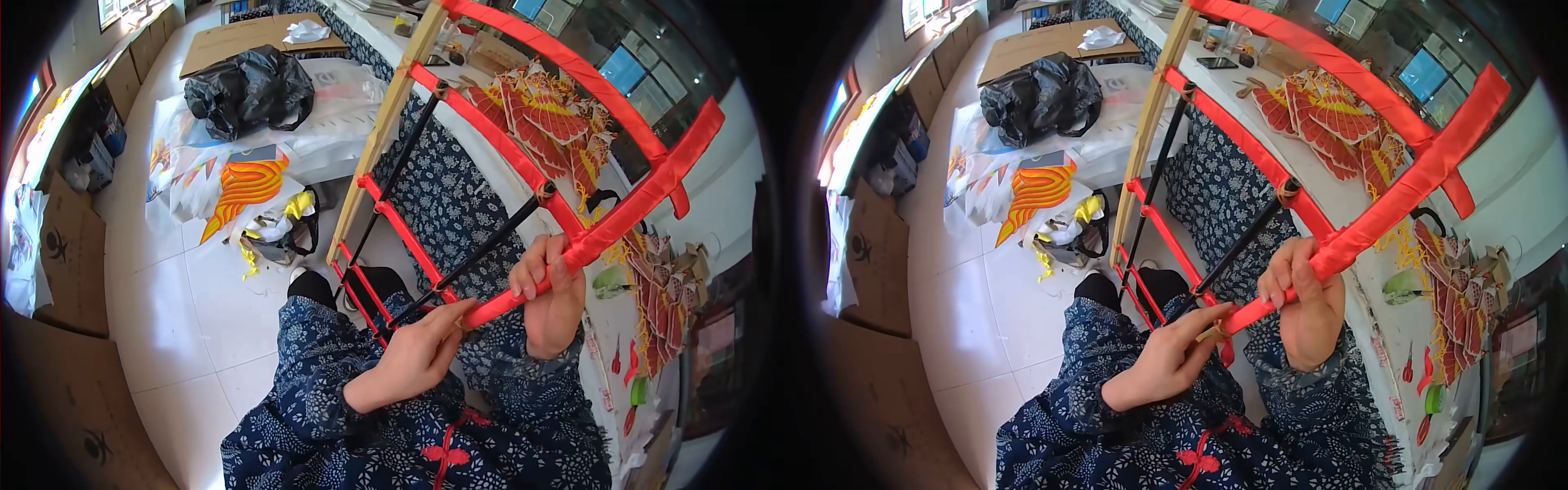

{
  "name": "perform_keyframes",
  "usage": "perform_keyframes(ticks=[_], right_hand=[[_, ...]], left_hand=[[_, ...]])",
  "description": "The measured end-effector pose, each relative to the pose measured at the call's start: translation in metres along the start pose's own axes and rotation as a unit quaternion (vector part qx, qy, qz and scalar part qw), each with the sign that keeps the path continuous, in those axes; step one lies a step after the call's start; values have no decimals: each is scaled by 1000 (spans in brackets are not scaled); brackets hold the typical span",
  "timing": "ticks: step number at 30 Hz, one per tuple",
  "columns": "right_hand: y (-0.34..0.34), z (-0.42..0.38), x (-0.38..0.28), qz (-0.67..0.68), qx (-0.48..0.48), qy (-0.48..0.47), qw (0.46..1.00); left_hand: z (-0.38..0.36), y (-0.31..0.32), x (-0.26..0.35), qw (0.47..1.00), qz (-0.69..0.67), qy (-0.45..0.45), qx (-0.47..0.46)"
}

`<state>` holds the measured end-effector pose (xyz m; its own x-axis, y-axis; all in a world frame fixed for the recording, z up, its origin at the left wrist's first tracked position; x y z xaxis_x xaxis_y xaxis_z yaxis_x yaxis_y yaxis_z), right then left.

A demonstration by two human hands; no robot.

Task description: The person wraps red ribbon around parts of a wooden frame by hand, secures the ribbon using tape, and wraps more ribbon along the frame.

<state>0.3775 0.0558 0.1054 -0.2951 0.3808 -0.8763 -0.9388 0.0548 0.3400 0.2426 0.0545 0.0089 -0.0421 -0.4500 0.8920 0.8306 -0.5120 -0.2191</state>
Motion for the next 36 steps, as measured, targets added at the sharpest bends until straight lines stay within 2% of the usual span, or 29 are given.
perform_keyframes(ticks=[4, 13, 17, 19, 23, 24, 26, 29, 30, 33, 35, 36], right_hand=[[2, -4, -1, -3, 3, -14, 1000], [7, -21, -8, -23, 8, -57, 998], [15, -41, -18, -40, 42, -130, 990], [15, -46, -21, -37, 52, -142, 988], [24, -48, -21, -36, 57, -153, 986], [30, -41, -18, -41, 50, -149, 987], [45, -23, -17, -42, 23, -163, 985], [64, -3, 3, 20, -81, -140, 987], [68, 5, 4, 23, -86, -146, 985], [92, 21, 31, 53, -184, -19, 981], [107, 37, 37, -10, -266, -24, 964], [107, 48, 42, -58, -248, -27, 967]], left_hand=[[5, 1, 11, 999, 48, 10, -20], [-1, 14, 36, 970, 235, 26, 66], [-6, 18, 39, 963, 261, 34, 62], [-5, 18, 48, 958, 270, 74, 61], [5, 8, 43, 969, 239, 55, 20], [6, -1, 40, 965, 252, 61, 33], [8, -16, 18, 984, 180, 0, 0], [15, -46, 10, 993, 114, -33, -18], [16, -56, 8, 995, 80, -47, -32], [17, -90, -21, 997, 16, -62, -50], [8, -107, -27, 996, -23, -63, -58], [11, -114, -24, 995, -31, -71, -67]])
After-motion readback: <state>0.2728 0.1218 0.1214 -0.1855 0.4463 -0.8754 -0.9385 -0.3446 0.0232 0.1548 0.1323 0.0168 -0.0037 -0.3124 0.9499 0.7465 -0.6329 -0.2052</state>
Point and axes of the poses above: each hand's wrist, its own z-axis towards the middle knuckle, its own y-axis out of the palm, x = y × z, the point moved 7 cm from there along z, towards the middle knuckle, and after that the axes turned 8 degrees about z, right-handed, at the moved point
